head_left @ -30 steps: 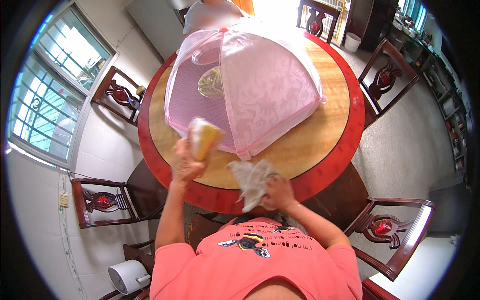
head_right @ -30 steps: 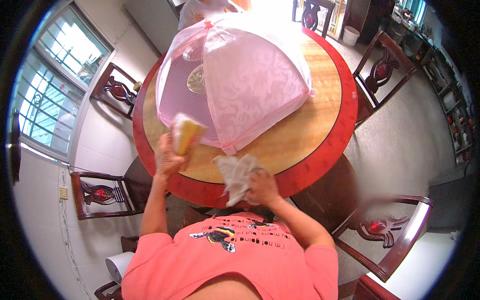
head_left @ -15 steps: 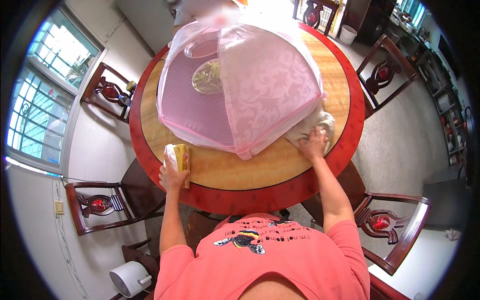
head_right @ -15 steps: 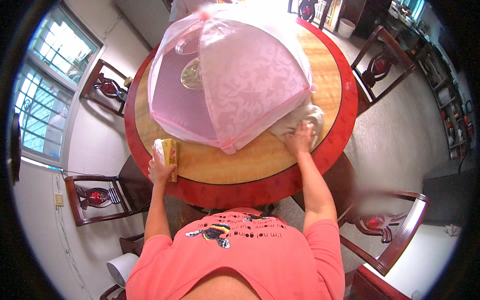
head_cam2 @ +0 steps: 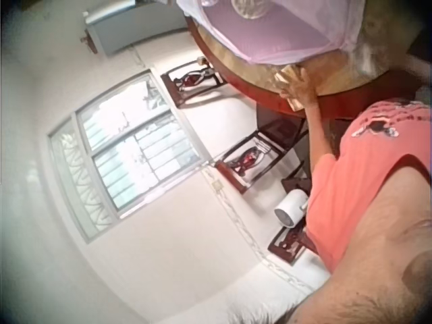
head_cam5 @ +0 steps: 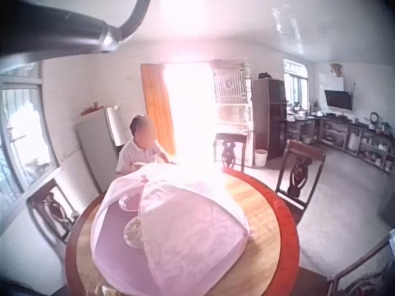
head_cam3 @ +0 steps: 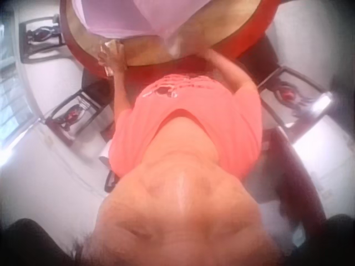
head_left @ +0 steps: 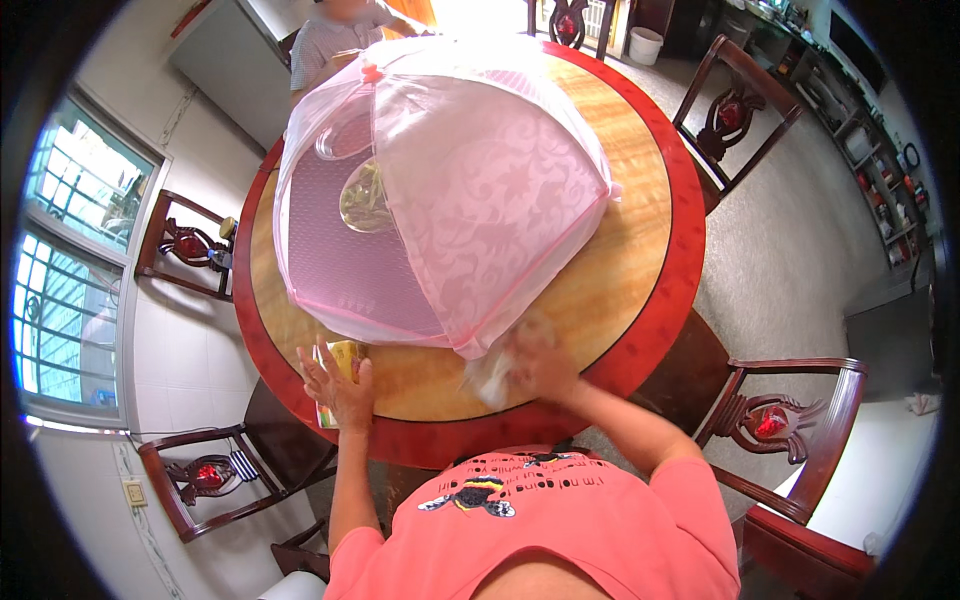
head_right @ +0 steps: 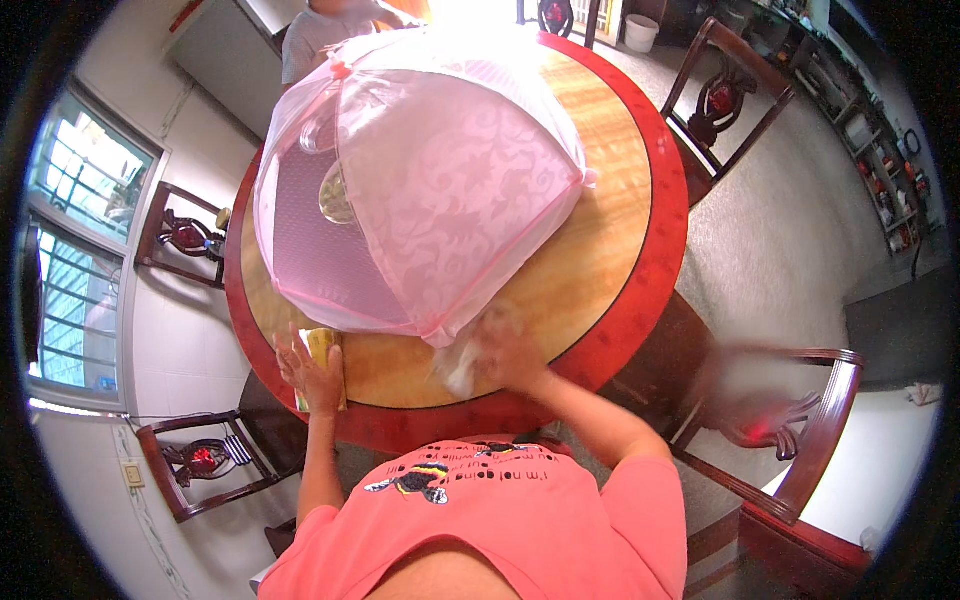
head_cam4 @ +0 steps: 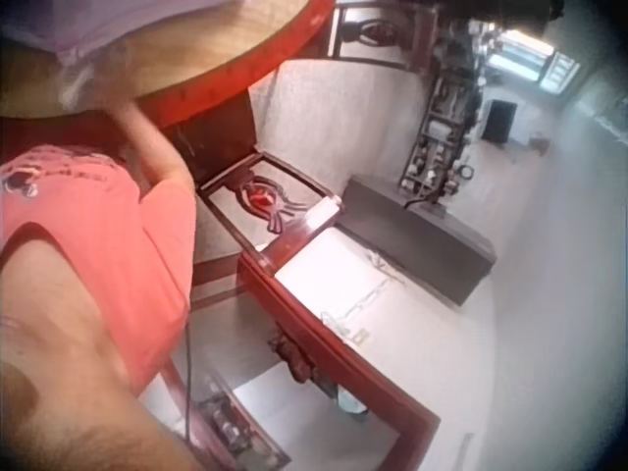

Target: The person wipes a round dining table and several wooden chairs using a cloth. They move chairs to access different areas, wipe the table surface around a food cover, and clean the seats and backs of the chairs.

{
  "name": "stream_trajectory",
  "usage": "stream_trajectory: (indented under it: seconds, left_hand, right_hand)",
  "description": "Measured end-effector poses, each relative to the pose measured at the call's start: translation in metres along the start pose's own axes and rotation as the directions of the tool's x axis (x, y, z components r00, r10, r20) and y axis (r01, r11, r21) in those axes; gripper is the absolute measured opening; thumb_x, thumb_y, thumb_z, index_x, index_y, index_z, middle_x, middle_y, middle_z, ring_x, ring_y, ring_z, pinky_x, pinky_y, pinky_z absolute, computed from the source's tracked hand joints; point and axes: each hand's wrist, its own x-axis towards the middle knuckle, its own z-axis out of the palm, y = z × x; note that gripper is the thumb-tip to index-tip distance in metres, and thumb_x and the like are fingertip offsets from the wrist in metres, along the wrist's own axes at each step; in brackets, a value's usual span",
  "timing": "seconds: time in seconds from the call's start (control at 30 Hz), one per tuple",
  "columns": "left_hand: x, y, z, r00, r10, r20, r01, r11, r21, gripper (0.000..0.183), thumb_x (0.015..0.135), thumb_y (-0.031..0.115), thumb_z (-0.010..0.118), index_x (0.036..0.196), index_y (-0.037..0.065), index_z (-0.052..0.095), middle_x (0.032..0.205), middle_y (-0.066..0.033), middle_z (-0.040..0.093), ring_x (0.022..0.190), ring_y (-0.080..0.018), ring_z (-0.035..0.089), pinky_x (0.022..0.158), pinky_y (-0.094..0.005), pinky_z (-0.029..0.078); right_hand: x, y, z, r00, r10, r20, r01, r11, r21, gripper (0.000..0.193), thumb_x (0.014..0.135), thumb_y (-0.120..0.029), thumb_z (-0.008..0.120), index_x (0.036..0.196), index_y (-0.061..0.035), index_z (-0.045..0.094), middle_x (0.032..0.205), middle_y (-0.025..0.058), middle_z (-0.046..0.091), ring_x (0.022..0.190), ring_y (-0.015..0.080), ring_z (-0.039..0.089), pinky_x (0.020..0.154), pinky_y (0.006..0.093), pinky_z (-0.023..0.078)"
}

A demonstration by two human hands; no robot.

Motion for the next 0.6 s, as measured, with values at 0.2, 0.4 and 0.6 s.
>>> stream_trajectory:
  seconds: [0.2,0.4,0.6]
  left_hand:
    - [-0.022,0.029,-0.007,0.976,0.205,0.078,-0.184,0.960,-0.211,0.086,0.067,0.013,0.068,0.141,0.007,0.024,0.146,-0.0231,0.014,0.131,-0.0426,0.019,0.107,-0.0493,0.019]
    - [-0.021,0.010,-0.003,0.985,0.160,0.057,-0.137,0.947,-0.290,0.083,0.067,0.006,0.065,0.140,0.005,0.025,0.145,-0.0252,0.015,0.130,-0.0435,0.020,0.107,-0.0480,0.020]
    - [-0.022,0.006,0.012,0.997,-0.065,0.031,0.072,0.925,-0.373,0.073,0.070,0.001,0.058,0.137,0.002,0.029,0.140,-0.0262,0.027,0.133,-0.0405,0.020,0.108,-0.0443,0.021]
  right_hand:
    - [0.064,0.133,-0.031,0.739,0.632,0.235,-0.466,0.731,-0.499,0.060,0.087,-0.051,0.042,0.138,-0.0221,0.035,0.148,0.0029,0.021,0.136,0.0281,0.017,0.106,0.0606,0.012]
    - [0.042,0.201,-0.044,0.458,0.888,0.031,-0.836,0.442,-0.324,0.063,0.086,-0.048,0.046,0.141,-0.0239,0.028,0.149,0.0013,0.020,0.138,0.0293,0.011,0.105,0.0619,0.012]
    - [0.021,0.120,-0.024,0.689,0.724,-0.044,-0.700,0.648,-0.301,0.058,0.081,-0.039,0.054,0.133,-0.0163,0.043,0.144,0.0093,0.027,0.134,0.0417,0.015,0.102,0.0656,0.013]
